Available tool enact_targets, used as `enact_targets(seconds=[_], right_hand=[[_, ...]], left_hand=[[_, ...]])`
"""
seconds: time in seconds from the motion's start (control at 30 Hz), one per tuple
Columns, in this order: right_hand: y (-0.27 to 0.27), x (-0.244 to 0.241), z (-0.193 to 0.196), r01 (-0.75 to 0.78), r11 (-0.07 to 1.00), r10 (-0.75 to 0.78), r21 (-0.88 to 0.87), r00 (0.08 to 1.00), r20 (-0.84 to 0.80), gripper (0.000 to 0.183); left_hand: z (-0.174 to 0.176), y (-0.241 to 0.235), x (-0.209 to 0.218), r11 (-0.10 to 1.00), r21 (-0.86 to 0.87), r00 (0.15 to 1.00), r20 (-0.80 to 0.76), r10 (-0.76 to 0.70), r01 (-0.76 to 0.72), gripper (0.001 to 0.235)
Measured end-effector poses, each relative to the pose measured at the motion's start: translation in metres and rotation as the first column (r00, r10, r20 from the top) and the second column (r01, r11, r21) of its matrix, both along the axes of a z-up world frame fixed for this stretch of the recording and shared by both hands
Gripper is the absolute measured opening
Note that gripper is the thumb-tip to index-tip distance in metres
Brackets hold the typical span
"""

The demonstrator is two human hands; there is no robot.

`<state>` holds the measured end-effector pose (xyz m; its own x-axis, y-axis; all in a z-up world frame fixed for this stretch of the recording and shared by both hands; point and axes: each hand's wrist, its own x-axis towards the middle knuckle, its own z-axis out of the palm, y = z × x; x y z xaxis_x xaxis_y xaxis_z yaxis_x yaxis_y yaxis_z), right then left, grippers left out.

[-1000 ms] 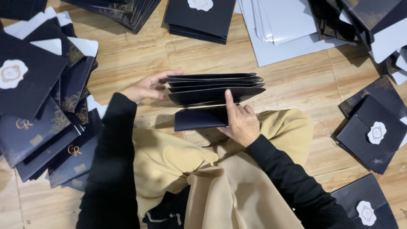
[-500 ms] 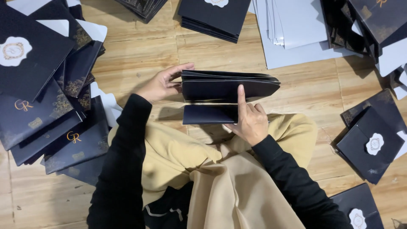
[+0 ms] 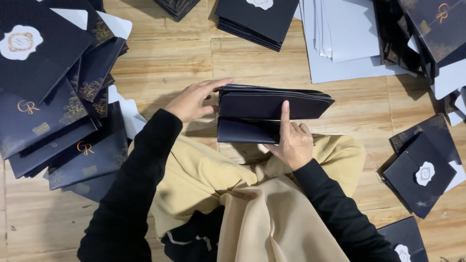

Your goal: The person sits on the floor and assembles black invitation cards by inserting white inner sheets into the dark covers. They handle the cards by hand, opening the covers, placing the inserts, and stacking the finished items.

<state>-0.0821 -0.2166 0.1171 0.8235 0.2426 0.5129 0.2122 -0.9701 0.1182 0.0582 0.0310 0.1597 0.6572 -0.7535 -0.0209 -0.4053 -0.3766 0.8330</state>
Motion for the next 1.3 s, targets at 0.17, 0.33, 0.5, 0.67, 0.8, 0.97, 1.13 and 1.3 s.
enact_targets(seconds=[0.17, 0.33, 0.5, 0.67, 0.8, 0.97, 1.13, 1.3], right_hand=[[-0.001, 0.000, -0.002, 0.012, 1.000, -0.012, -0.012, 1.000, -0.009, 0.101], [-0.002, 0.002, -0.004, 0.002, 0.999, -0.002, -0.042, 1.000, -0.018, 0.104], [0.001, -0.003, 0.002, 0.004, 0.996, -0.009, -0.087, 0.998, -0.062, 0.102], [0.003, 0.000, 0.000, 0.024, 0.998, -0.026, -0.064, 0.999, -0.025, 0.100], [0.012, 0.004, 0.016, 0.011, 0.999, -0.011, -0.053, 1.000, -0.007, 0.107], [0.019, 0.003, 0.030, 0.056, 0.990, -0.060, -0.129, 0.998, -0.027, 0.108], [0.015, -0.003, 0.008, 0.014, 0.995, -0.014, -0.096, 1.000, 0.005, 0.076], [0.017, -0.012, 0.005, 0.072, 0.995, -0.074, -0.067, 0.997, -0.038, 0.075]], left_hand=[[-0.009, -0.002, -0.002, 1.000, -0.016, 0.998, 0.060, -0.005, 0.006, 0.071], [-0.025, -0.004, -0.003, 0.994, -0.063, 0.971, 0.217, 0.098, -0.086, 0.060], [-0.051, -0.013, 0.017, 0.978, -0.156, 0.980, 0.122, 0.159, -0.139, 0.058], [-0.043, -0.020, 0.014, 0.983, -0.110, 0.986, 0.056, 0.157, -0.150, 0.068], [-0.051, -0.026, 0.005, 0.979, -0.082, 0.981, -0.079, 0.178, -0.184, 0.064], [-0.063, -0.028, 0.010, 0.978, -0.072, 0.973, -0.141, 0.185, -0.197, 0.055], [-0.095, -0.021, 0.040, 0.930, -0.262, 0.955, -0.215, 0.205, -0.258, 0.033], [-0.080, -0.023, 0.025, 0.917, -0.264, 0.922, -0.329, 0.204, -0.298, 0.035]])
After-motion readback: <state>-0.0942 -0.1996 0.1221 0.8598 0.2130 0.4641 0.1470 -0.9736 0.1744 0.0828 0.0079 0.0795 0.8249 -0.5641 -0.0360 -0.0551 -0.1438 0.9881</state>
